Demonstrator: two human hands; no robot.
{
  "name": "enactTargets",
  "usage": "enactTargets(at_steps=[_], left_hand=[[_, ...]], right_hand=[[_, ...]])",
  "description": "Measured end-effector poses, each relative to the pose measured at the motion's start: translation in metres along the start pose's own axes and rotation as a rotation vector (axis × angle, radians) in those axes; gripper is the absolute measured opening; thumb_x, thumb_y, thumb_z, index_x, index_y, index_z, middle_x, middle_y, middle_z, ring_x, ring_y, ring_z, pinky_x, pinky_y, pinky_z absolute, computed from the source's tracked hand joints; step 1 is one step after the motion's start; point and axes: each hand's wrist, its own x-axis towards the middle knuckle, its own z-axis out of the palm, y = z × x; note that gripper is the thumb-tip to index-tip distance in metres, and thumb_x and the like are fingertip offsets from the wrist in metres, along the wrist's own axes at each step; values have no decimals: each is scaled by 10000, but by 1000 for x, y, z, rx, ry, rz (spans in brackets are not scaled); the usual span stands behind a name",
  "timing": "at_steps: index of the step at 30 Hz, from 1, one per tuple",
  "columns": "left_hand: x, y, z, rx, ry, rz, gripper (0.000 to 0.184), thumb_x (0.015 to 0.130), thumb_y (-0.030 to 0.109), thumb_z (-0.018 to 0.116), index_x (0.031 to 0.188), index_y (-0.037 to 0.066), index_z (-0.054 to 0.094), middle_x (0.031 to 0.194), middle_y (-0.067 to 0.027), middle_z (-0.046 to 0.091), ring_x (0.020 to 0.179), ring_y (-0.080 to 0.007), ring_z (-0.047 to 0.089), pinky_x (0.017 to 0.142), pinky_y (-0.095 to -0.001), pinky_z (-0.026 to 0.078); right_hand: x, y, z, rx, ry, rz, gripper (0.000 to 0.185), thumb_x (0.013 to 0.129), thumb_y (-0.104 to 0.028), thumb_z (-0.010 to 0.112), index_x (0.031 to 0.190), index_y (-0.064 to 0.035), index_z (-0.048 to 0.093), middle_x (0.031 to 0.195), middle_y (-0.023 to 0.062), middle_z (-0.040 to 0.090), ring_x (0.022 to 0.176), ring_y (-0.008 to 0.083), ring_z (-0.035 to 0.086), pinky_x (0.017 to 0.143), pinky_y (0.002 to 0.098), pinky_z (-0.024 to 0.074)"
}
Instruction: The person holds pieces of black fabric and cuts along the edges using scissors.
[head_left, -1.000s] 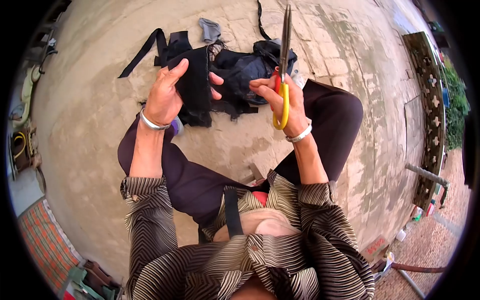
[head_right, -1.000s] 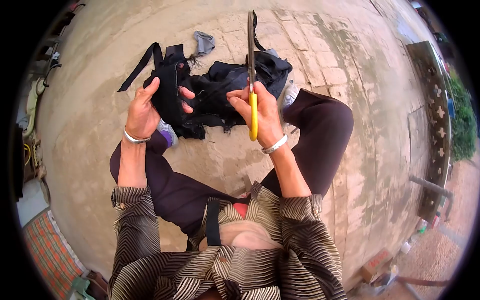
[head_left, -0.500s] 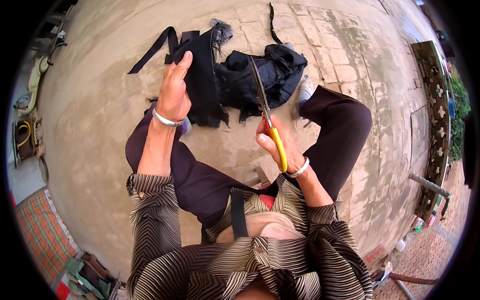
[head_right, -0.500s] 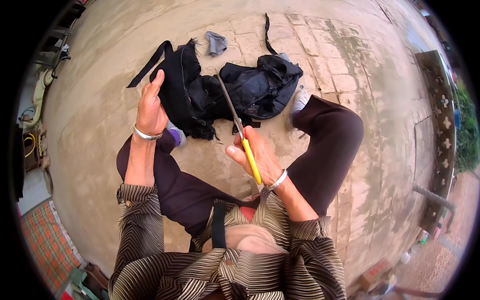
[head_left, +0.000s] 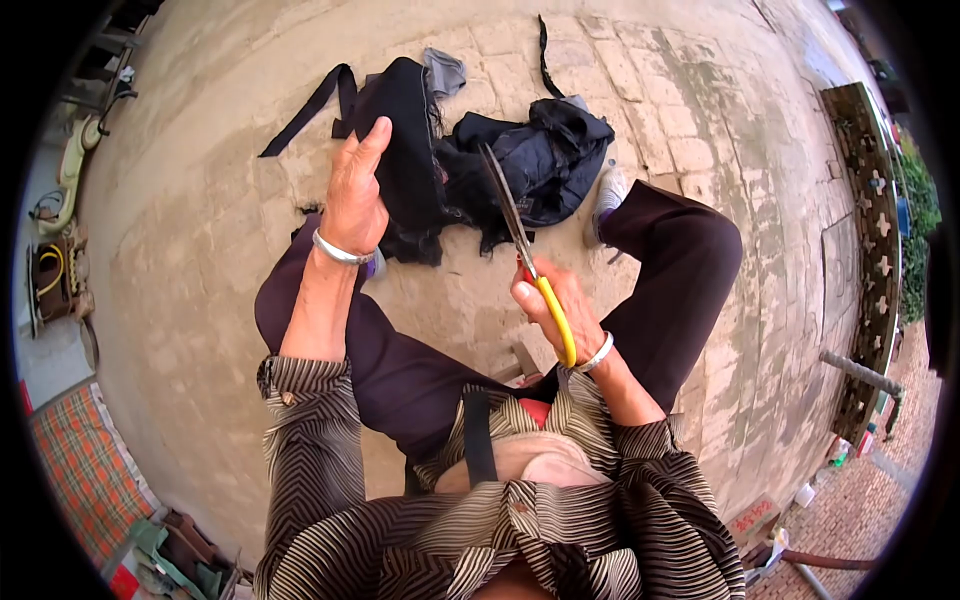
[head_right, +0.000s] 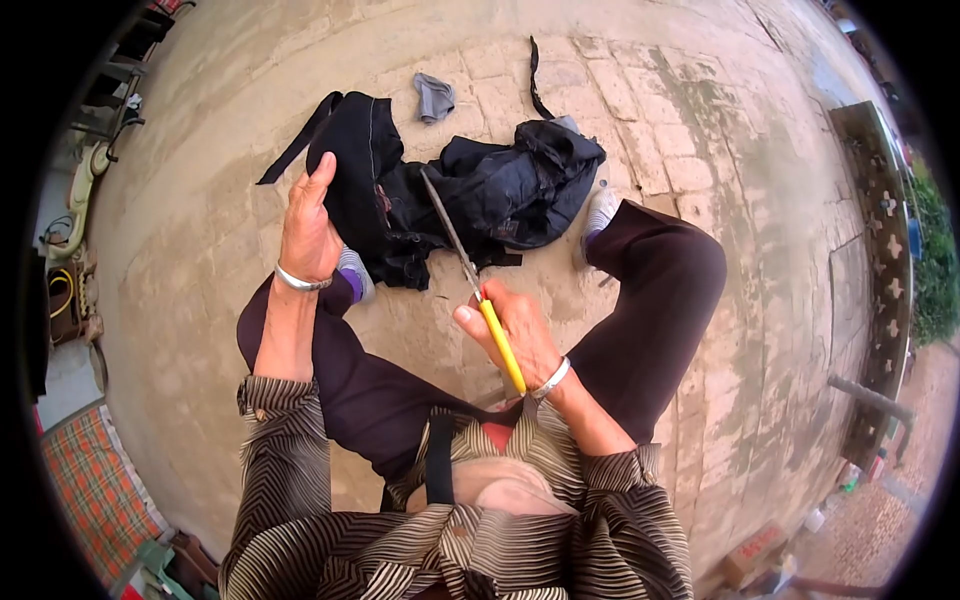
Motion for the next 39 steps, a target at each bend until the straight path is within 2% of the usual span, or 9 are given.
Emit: enactTargets(at_steps=[9,12,16,18,26,31,36,38,39], left_hand=[[-12,-3,20,149,19,-2,254,989,212,481,1091,12,600,989,-72,678,859,-171,670,764,-307,545],[-13,-9,12,553,-95,160,256,981,227,491,1069,12,598,925,-98,678,761,-183,670,681,-307,548],[-20,-3,27,306,-198,-141,300,956,265,512,1066,-6,578,786,-129,657,585,-185,637,511,-285,514],[-21,0,28,211,-267,-277,322,958,203,484,1159,-30,581,993,-103,664,812,-150,648,702,-265,527],[-27,-1,35,157,-394,-470,354,961,211,505,1212,-32,563,1010,-59,668,828,-113,645,703,-244,526],[-28,0,41,390,-392,-414,345,962,240,522,1173,-24,588,979,-19,655,896,-70,590,787,-230,471],[-17,-23,25,670,-432,-280,335,915,220,588,1161,-7,584,946,-21,639,855,-88,580,781,-240,467],[-14,-41,19,912,-154,233,352,884,184,627,1167,-17,568,911,-40,630,826,-104,580,757,-253,473],[-15,-37,21,853,-43,191,363,871,157,647,1171,-25,554,910,-63,634,826,-127,594,761,-268,483]], right_hand=[[12,-11,1,178,159,-46,296,846,-243,669,884,-18,481,678,68,525,640,158,511,622,315,450],[34,-33,-21,198,284,-186,274,810,-158,703,926,-13,501,749,49,558,701,143,542,668,296,473],[66,-49,-57,271,328,-378,316,786,-106,732,1000,0,526,1050,133,635,923,177,614,823,306,508],[79,-55,-65,387,283,-429,296,798,-104,730,959,10,509,1080,154,630,959,198,618,855,318,510],[93,-63,-55,427,134,-293,253,773,-10,717,915,-20,508,961,88,624,863,129,599,789,266,507],[93,-80,-55,278,112,-255,252,696,-17,718,868,-2,535,721,-16,494,676,59,441,596,217,389],[102,-74,-58,49,135,-389,265,689,10,697,895,1,531,702,24,499,665,90,450,603,238,410],[103,-73,-56,-30,162,-446,285,685,26,688,925,4,536,696,49,508,668,103,460,611,247,421],[103,-74,-52,-37,207,-496,318,684,41,678,966,7,536,708,75,526,674,130,491,627,256,434]])
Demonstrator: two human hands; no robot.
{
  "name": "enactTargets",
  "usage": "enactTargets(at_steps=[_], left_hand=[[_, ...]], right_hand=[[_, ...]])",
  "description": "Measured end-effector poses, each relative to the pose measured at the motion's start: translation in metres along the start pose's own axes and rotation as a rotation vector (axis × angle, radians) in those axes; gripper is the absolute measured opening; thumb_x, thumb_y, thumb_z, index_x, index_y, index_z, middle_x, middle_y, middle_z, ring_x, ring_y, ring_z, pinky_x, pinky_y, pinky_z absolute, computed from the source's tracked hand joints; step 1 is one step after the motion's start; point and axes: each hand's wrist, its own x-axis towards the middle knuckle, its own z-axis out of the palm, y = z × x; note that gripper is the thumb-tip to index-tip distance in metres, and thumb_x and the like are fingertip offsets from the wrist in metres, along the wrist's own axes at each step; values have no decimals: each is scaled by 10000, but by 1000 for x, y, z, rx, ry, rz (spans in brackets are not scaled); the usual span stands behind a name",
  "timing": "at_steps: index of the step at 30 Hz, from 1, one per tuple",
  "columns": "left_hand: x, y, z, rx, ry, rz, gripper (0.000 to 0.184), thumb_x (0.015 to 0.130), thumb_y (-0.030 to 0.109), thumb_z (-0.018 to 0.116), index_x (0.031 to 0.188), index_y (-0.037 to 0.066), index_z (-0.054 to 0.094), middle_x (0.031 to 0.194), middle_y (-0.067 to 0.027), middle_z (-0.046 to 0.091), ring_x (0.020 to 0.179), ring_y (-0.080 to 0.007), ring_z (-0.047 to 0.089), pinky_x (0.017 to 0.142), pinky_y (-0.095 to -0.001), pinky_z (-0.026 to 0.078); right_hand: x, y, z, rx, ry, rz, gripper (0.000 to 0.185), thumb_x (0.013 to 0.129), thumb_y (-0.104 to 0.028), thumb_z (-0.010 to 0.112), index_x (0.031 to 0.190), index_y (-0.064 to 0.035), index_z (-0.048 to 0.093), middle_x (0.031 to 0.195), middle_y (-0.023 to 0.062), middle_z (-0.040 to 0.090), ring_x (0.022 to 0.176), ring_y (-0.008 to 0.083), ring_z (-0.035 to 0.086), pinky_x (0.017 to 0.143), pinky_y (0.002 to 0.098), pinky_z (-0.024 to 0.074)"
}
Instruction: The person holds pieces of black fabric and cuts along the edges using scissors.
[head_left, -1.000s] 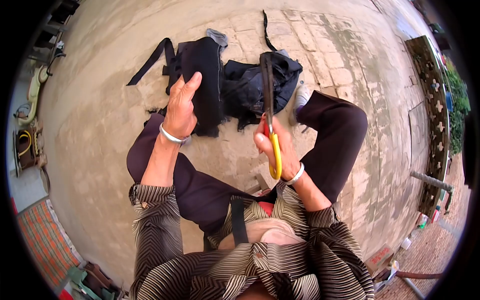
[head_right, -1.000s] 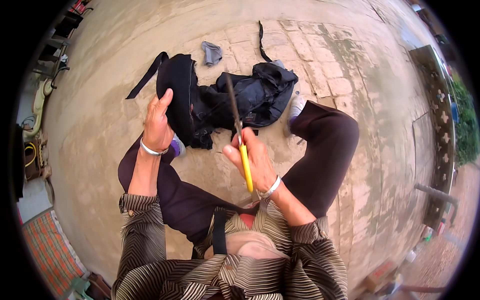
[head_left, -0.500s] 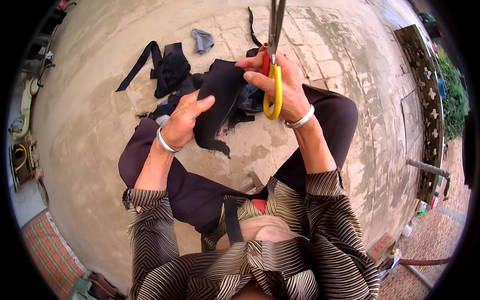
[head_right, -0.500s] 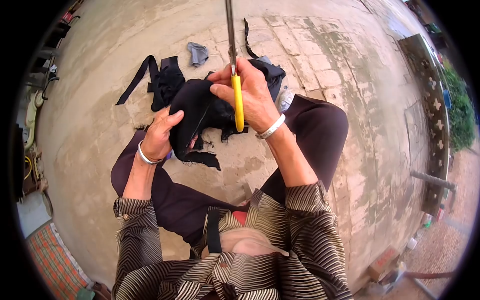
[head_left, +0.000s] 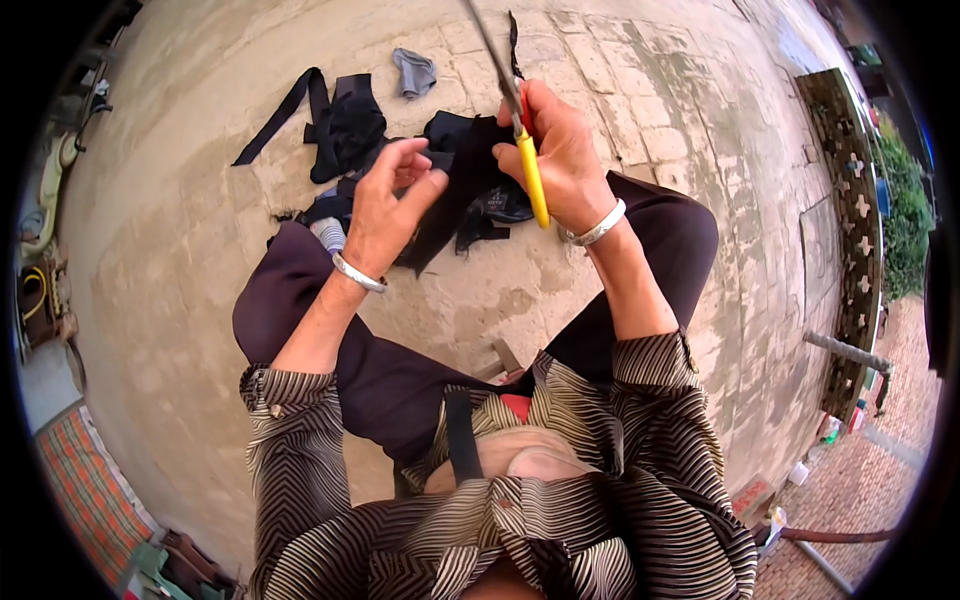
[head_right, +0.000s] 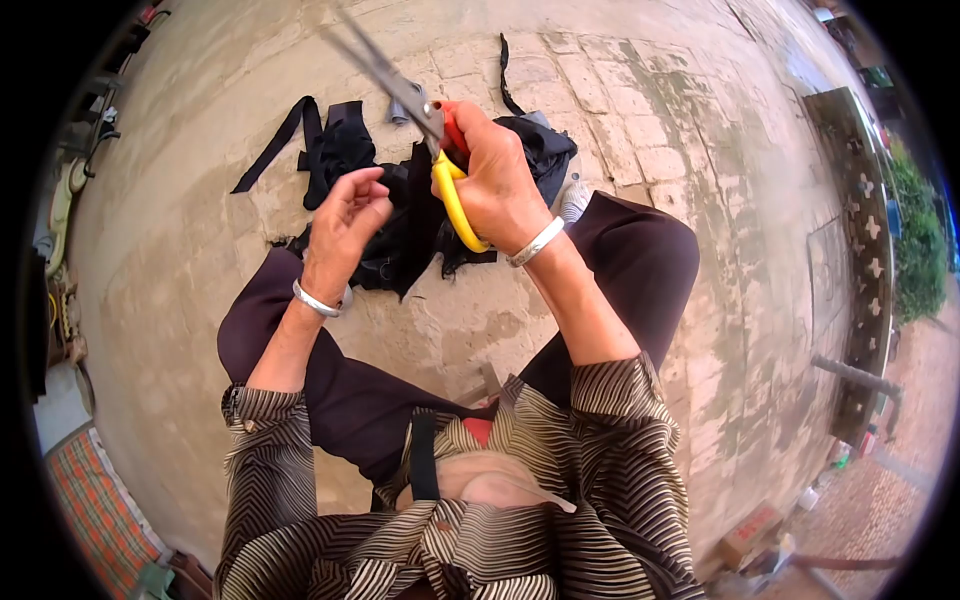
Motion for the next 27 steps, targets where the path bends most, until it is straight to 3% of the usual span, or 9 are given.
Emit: enactTargets(at_steps=[2,6,8,10,13,14,17,22,27], left_hand=[[-2,11,-4,-261,-73,-178,426,931,292,561,1227,-11,515,905,-108,646,806,-181,632,777,-290,502],[-3,2,8,-864,-469,-497,658,970,572,343,1300,13,451,932,-170,666,834,-282,675,817,-377,530],[-2,-13,15,-1085,-434,-561,643,967,578,355,1337,59,442,1089,-127,645,946,-251,659,851,-381,520],[2,11,20,-1281,-330,-717,590,983,520,389,1386,90,417,1233,-56,589,1095,-171,597,918,-351,490],[1,-2,15,-898,-424,-480,492,1006,377,408,1349,30,474,1255,-75,568,1125,-145,556,969,-334,457],[9,-6,16,-733,-405,-220,456,981,225,479,1356,-31,440,1268,-132,575,1109,-150,572,989,-292,450],[4,4,9,-820,-406,-468,453,914,79,545,1342,-39,453,1219,-149,604,1056,-156,603,947,-279,481],[3,7,10,-649,-137,-243,470,798,-26,651,1255,-8,544,1074,-25,598,918,-45,547,801,-191,463],[4,12,6,-589,-73,-201,492,750,-55,673,1222,7,545,1069,-5,554,913,-53,529,802,-184,456]], right_hand=[[-1,-5,2,-138,27,-117,413,682,70,660,1069,11,529,756,125,574,708,206,580,666,280,468],[-7,-1,10,-412,-53,-283,353,604,30,661,918,-34,512,767,125,598,725,356,612,610,393,487],[-13,-6,18,-459,-78,-447,297,619,-22,659,878,-41,515,744,107,562,696,317,590,610,380,467],[-23,-6,25,-565,-161,-552,244,669,-111,645,857,-39,508,755,105,529,713,285,563,656,370,448],[-47,-9,38,-716,-220,-681,197,685,-138,598,833,-45,506,756,78,484,722,232,536,670,362,431],[-55,-8,41,-728,-231,-717,192,674,-138,607,822,-49,522,749,63,470,702,216,513,668,355,422],[-73,-3,47,-662,-188,-732,193,668,-141,617,812,-42,536,755,65,478,703,218,514,667,352,417],[-100,8,37,-511,-132,-480,236,662,-70,667,867,-20,561,814,114,532,736,282,541,700,396,436],[-122,17,32,-334,10,-98,308,625,41,681,895,2,537,825,130,573,736,293,581,668,394,471]])
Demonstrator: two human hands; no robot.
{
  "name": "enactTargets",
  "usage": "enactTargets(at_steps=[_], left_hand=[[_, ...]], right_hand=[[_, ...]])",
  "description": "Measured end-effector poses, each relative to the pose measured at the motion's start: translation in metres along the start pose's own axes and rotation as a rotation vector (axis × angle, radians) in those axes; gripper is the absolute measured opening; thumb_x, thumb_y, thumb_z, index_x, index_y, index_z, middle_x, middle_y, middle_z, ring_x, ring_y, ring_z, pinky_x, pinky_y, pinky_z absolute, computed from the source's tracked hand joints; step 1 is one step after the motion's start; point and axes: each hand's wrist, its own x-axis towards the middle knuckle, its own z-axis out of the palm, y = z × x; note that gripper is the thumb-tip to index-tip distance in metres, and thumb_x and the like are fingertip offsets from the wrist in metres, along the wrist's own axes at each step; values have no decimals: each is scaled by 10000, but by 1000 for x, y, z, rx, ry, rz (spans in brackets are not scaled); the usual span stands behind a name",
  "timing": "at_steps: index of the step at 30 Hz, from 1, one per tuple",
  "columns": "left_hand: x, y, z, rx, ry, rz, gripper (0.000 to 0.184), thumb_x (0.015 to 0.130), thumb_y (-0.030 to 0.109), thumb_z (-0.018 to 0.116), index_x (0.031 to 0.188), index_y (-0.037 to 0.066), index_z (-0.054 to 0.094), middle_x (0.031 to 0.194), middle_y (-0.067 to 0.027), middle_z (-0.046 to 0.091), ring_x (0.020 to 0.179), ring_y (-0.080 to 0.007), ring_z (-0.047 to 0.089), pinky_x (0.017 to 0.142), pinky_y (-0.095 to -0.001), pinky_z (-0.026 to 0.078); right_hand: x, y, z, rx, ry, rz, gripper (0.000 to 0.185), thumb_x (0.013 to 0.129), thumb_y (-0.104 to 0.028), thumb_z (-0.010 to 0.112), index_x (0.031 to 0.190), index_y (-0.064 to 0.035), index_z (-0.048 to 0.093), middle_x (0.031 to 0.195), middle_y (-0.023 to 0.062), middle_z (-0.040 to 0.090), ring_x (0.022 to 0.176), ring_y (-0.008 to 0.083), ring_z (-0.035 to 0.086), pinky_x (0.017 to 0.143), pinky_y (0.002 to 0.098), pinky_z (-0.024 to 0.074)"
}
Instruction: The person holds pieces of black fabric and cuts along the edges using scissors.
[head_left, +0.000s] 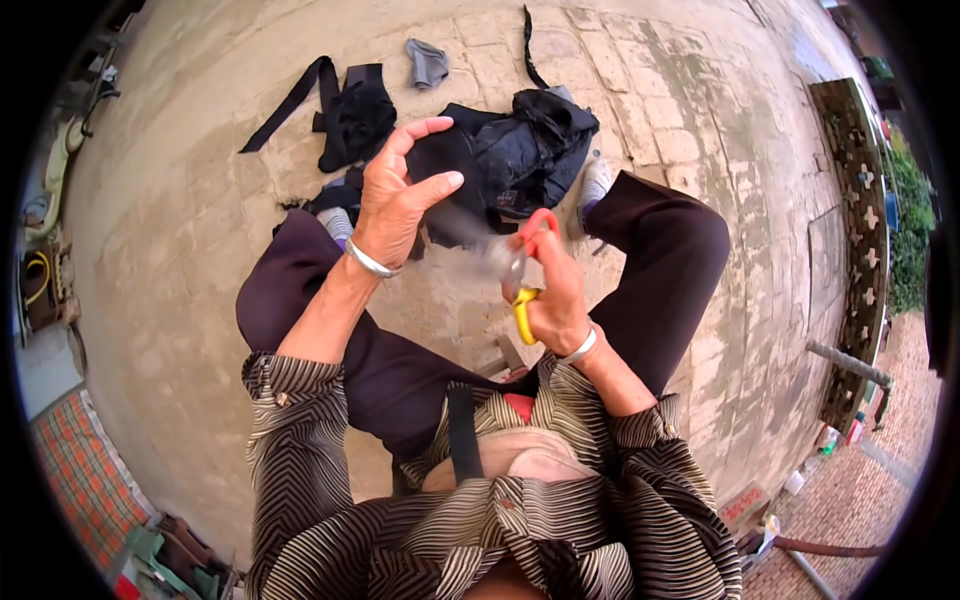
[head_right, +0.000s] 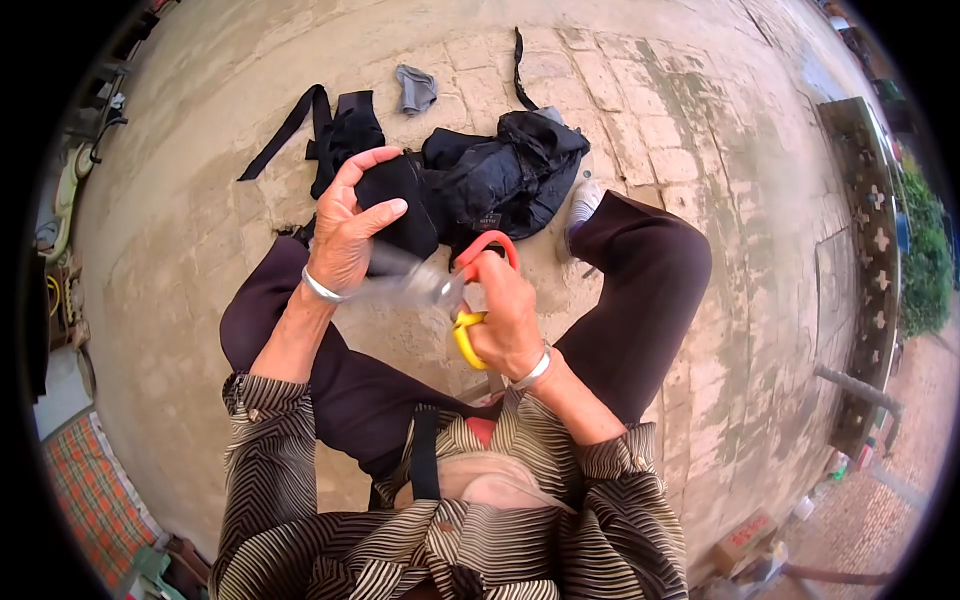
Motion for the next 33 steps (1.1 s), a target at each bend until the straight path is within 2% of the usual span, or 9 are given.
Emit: enactTargets(at_steps=[3,4,6,10,14,15,22,31,33], left_hand=[[-2,5,2,8,6,56,543,731,-75,675,1239,15,507,1126,-38,534,964,-73,528,829,-205,471],[-3,6,2,11,2,52,543,731,-75,675,1239,15,507,1126,-38,534,964,-73,528,829,-205,471],[-2,6,2,7,5,79,541,731,-89,654,1240,17,503,1129,-41,535,959,-79,537,833,-212,475],[-6,14,9,-68,-32,38,527,740,-96,628,1243,14,517,1105,-40,556,949,-80,542,841,-215,472],[-3,9,3,-32,-72,-22,498,762,-83,609,1247,10,546,1073,-38,581,938,-72,538,853,-215,463],[-3,7,1,9,-67,-14,487,769,-76,609,1246,7,555,1065,-39,587,936,-70,535,855,-214,460],[-6,6,8,123,-21,77,594,721,-44,720,1267,2,490,1121,-29,535,985,-79,509,864,-209,443],[-6,0,2,264,41,216,625,750,-70,706,1300,42,434,1116,-45,553,997,-97,548,889,-232,470],[-6,7,2,130,45,182,625,753,-76,701,1304,46,432,1099,-34,552,982,-94,549,885,-228,469]], right_hand=[[-4,3,-2,300,51,473,254,777,-50,717,926,11,519,837,99,644,744,134,633,644,284,502],[0,2,-4,301,55,477,254,777,-50,717,926,11,519,837,99,644,744,134,633,644,284,502],[11,1,-9,755,77,689,202,830,-53,678,939,18,523,902,104,652,796,145,638,684,290,525],[28,6,-5,998,10,710,230,880,-130,650,972,48,536,993,143,643,858,162,646,712,298,539],[36,16,10,1180,-10,660,204,838,-100,665,931,25,533,832,86,604,738,157,636,686,287,532],[40,10,10,1193,47,686,223,783,-36,693,930,-2,529,758,48,558,658,130,598,645,265,508],[50,-3,7,875,177,630,308,712,42,728,915,-66,524,750,-25,467,668,67,494,598,219,433],[46,-12,9,821,170,633,281,737,-39,744,880,-47,502,726,-22,463,631,63,447,556,237,404],[33,-7,-2,555,-14,618,296,777,-151,746,868,-29,492,669,7,474,594,85,459,538,265,412]])
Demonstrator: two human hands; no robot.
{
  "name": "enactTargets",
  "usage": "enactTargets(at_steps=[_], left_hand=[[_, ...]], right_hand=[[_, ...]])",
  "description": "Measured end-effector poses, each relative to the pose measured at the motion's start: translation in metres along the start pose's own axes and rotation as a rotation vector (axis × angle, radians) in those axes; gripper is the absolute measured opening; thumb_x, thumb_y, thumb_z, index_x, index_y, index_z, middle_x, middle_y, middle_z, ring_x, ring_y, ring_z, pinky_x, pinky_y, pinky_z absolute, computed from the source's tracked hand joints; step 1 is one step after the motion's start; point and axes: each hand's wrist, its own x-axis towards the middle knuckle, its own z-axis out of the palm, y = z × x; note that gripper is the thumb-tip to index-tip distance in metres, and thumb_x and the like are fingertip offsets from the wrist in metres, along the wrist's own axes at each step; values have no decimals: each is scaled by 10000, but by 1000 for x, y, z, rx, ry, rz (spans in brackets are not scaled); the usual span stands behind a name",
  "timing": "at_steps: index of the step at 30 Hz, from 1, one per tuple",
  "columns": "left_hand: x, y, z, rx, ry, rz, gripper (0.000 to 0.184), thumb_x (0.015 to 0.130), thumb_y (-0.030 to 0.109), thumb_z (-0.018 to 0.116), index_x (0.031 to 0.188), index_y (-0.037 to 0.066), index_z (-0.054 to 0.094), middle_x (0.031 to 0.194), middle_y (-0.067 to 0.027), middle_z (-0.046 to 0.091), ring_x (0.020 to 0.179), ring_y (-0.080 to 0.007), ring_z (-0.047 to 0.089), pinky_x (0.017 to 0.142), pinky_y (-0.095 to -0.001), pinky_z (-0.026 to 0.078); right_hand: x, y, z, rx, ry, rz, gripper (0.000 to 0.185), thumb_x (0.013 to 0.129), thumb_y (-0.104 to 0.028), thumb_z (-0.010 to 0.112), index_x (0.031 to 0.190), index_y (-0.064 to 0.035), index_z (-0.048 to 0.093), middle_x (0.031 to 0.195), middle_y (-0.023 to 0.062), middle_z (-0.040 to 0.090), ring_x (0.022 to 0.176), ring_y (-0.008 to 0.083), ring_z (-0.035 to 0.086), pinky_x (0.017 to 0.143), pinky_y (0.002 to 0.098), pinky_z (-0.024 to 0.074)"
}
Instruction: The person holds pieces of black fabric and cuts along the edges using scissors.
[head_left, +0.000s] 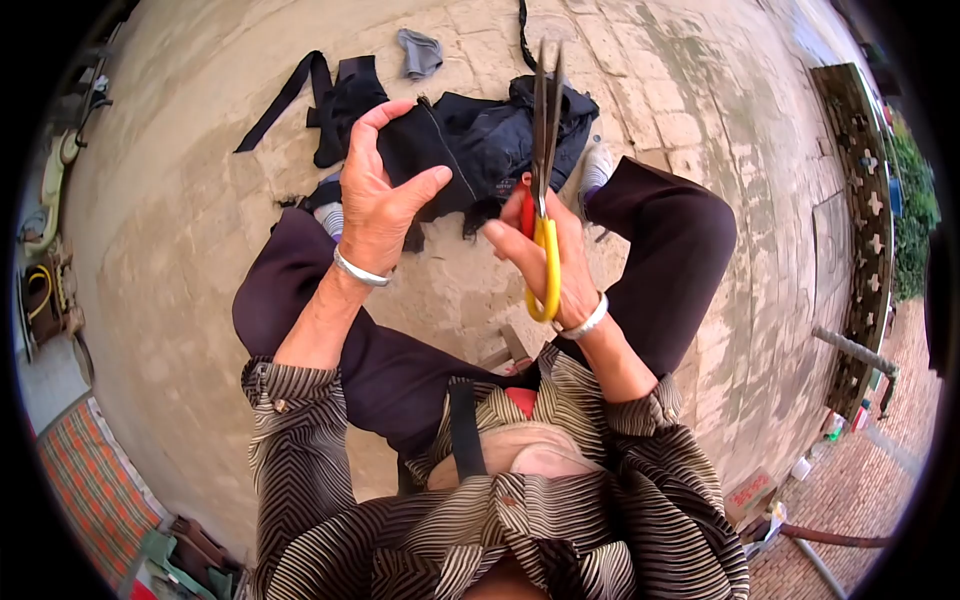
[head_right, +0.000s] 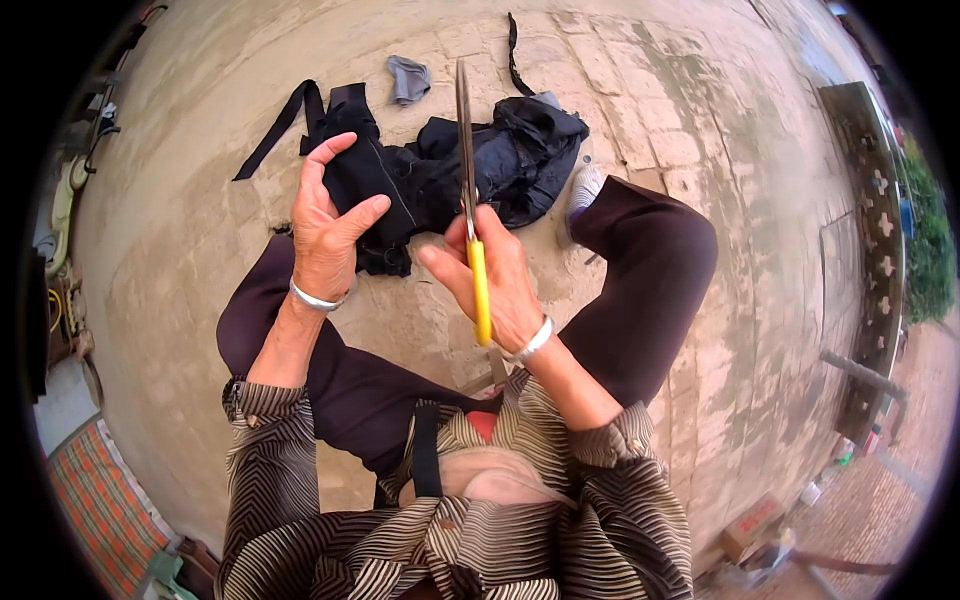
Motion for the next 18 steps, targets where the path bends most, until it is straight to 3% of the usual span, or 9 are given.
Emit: enactTargets(at_steps=[1,3,10,18], left_hand=[[1,2,-1,0,5,2,625,753,-76,701,1304,46,432,1099,-34,552,982,-94,549,885,-228,469],[3,5,-3,-47,43,19,621,735,-70,705,1279,46,430,1086,-20,549,937,-81,547,849,-226,484],[5,12,-2,-33,84,103,617,741,-74,698,1287,48,438,1094,-20,544,951,-80,540,849,-216,483],[3,10,1,40,60,145,655,724,-55,714,1309,42,435,1167,-36,503,1012,-95,517,885,-229,467]], right_hand=[[-7,0,-5,-1,-6,-1,296,777,-151,746,868,-29,492,669,7,474,594,85,459,538,265,412],[-25,1,-13,-195,-71,7,378,812,-291,733,879,-15,484,622,32,466,571,117,467,545,285,426],[-76,28,-25,-130,-304,232,582,795,-494,720,1012,-25,453,718,71,493,634,156,490,566,309,437],[-72,25,-21,-173,-398,203,566,824,-511,672,986,-12,458,717,107,500,658,220,518,604,355,445]])
